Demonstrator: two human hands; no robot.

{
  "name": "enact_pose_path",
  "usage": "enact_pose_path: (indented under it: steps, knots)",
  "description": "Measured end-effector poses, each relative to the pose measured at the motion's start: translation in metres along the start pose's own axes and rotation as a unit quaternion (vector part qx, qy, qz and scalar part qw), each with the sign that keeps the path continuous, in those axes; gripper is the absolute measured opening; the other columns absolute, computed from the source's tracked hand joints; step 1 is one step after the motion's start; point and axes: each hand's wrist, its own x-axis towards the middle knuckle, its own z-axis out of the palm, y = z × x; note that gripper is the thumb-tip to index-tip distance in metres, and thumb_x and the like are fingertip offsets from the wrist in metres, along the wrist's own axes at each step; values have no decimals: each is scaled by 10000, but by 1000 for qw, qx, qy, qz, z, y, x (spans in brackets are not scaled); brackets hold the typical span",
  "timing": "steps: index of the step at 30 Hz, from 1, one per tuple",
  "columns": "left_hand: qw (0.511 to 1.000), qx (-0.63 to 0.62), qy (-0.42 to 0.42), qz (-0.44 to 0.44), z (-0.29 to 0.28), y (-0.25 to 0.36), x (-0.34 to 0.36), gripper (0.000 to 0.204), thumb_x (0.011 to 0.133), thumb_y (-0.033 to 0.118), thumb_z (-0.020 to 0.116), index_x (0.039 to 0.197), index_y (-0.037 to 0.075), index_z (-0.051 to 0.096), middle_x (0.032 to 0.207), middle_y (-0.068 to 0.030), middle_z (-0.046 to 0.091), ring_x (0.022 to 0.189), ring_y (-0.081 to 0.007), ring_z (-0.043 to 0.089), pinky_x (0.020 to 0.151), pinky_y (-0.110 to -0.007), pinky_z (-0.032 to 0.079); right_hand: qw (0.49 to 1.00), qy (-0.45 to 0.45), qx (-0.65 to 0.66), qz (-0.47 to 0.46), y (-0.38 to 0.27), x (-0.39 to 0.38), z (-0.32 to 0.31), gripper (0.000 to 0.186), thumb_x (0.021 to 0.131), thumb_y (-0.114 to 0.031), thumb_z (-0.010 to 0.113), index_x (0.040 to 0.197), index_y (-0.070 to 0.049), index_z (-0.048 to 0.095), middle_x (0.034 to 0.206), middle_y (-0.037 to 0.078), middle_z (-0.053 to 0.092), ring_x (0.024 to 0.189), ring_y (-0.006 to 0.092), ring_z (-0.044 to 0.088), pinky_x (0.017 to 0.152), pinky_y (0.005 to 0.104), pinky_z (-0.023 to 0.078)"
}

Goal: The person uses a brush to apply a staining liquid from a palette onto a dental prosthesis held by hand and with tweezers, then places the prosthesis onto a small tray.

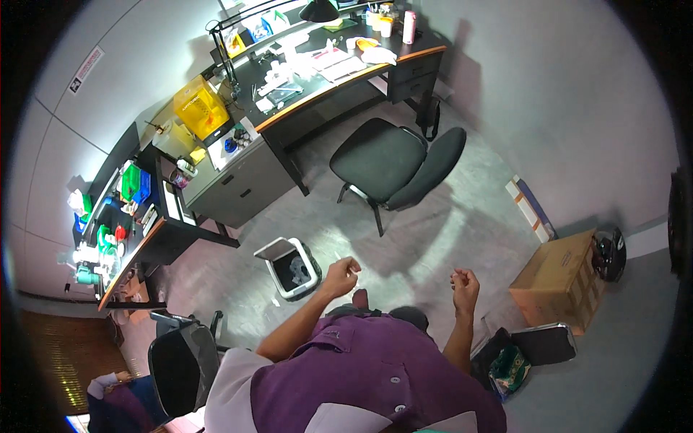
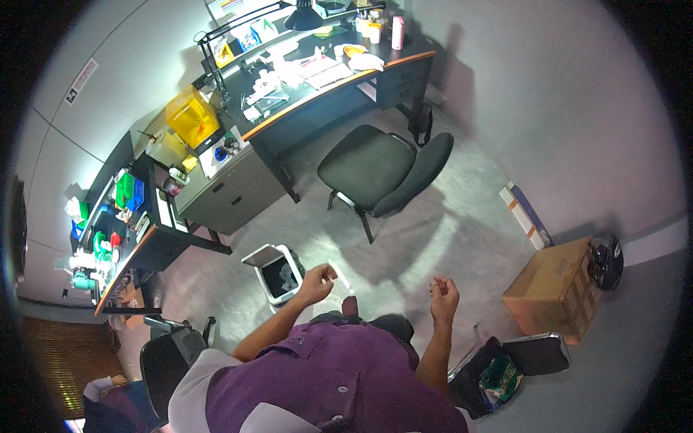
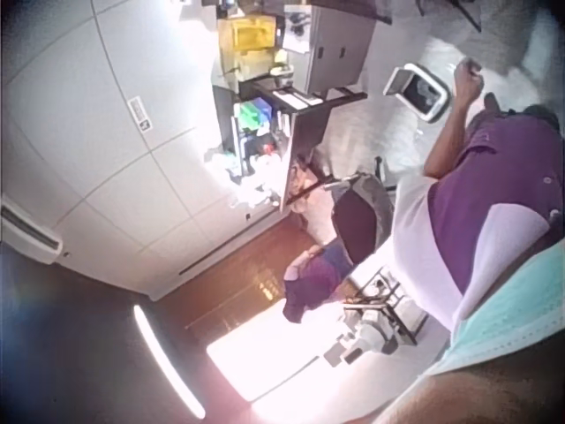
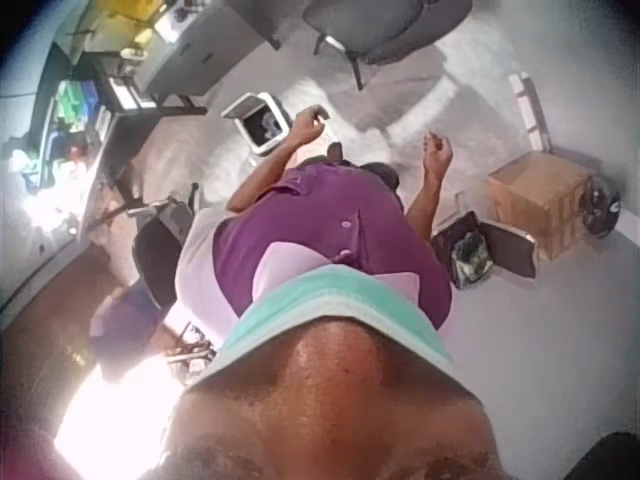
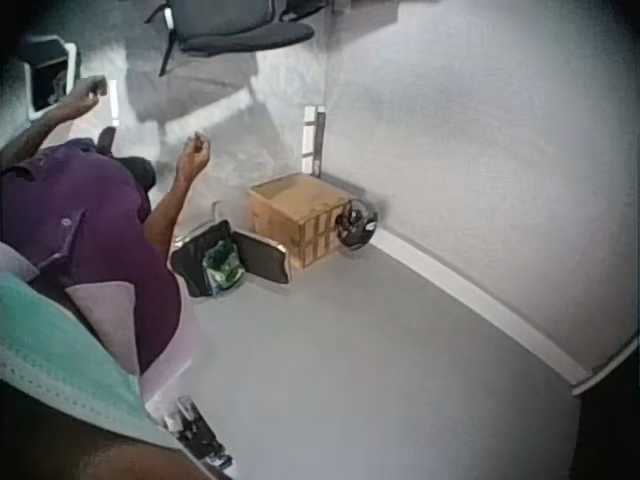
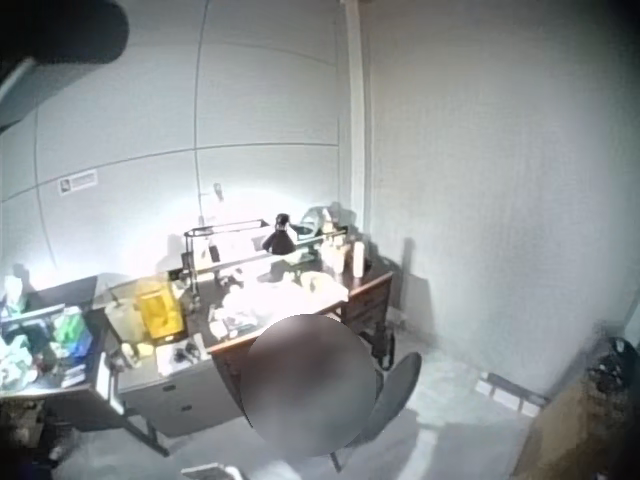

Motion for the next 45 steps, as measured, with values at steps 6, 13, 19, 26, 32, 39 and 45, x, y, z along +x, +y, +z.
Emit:
enact_pose_path:
  steps: [6, 13, 19, 26, 32, 39, 45]
  knots:
    - [984, 105, -69, 127, -82, 30, 153, 183, 786, 33, 651, 966, 15, 685, 945, -153, 684, 796, -289, 693, 736, -395, 561, 985, 50, -156, -59, -39, 107, 14, 167, 913, -52, 654, 1060, 5, 706, 880, 55, 675, 802, 160, 619, 768, 316, 512]
    - [997, 54, 4, 46, -116, -1, 224, 168, 894, 125, 644, 1007, 12, 697, 949, -184, 686, 831, -311, 698, 754, -407, 559, 982, 38, -130, -134, -106, 273, 112, 181, 919, -60, 666, 1079, 14, 708, 905, 80, 700, 825, 160, 647, 797, 316, 533]
    - [990, 3, 29, -136, -191, -37, 238, 242, 922, 173, 659, 1086, 6, 718, 1004, -161, 734, 895, -252, 716, 821, -368, 561, 946, -138, -145, -254, -223, 340, 307, 192, 946, -96, 641, 1094, 0, 718, 999, 95, 738, 927, 166, 700, 825, 321, 552]
    - [966, 16, 72, -247, -289, -91, 305, 213, 927, 150, 665, 1076, 8, 717, 987, -137, 747, 929, -242, 717, 855, -374, 557, 894, -230, -165, -348, -335, 390, 463, 182, 947, -96, 641, 1090, -2, 704, 938, 106, 720, 823, 180, 697, 775, 318, 558]
    - [946, -15, 112, -304, -343, -169, 373, 205, 902, 168, 664, 1050, 47, 738, 987, -157, 761, 933, -278, 733, 857, -398, 560, 921, -204, -179, -278, -311, 426, 528, 159, 933, -54, 645, 1063, 19, 700, 900, 103, 738, 833, 162, 702, 791, 305, 548]
    - [924, -13, -84, -373, -319, -246, 398, 384, 960, 364, 597, 1193, 77, 705, 1201, -173, 715, 1042, -326, 695, 837, -464, 551, 814, -360, -430, -149, -284, 429, 546, 234, 863, -136, 699, 1045, 7, 737, 732, 82, 679, 694, 156, 637, 677, 331, 524]
    - [869, -82, -224, -433, -258, -283, 434, 679, 1006, 455, 325, 1580, 95, 369, 1679, -155, 268, 1556, -358, 221, 1255, -520, 220, 764, -407, -500, 26, -256, 492, 574, 274, 921, -222, 674, 1084, -12, 742, 894, 132, 723, 823, 210, 677, 782, 348, 538]
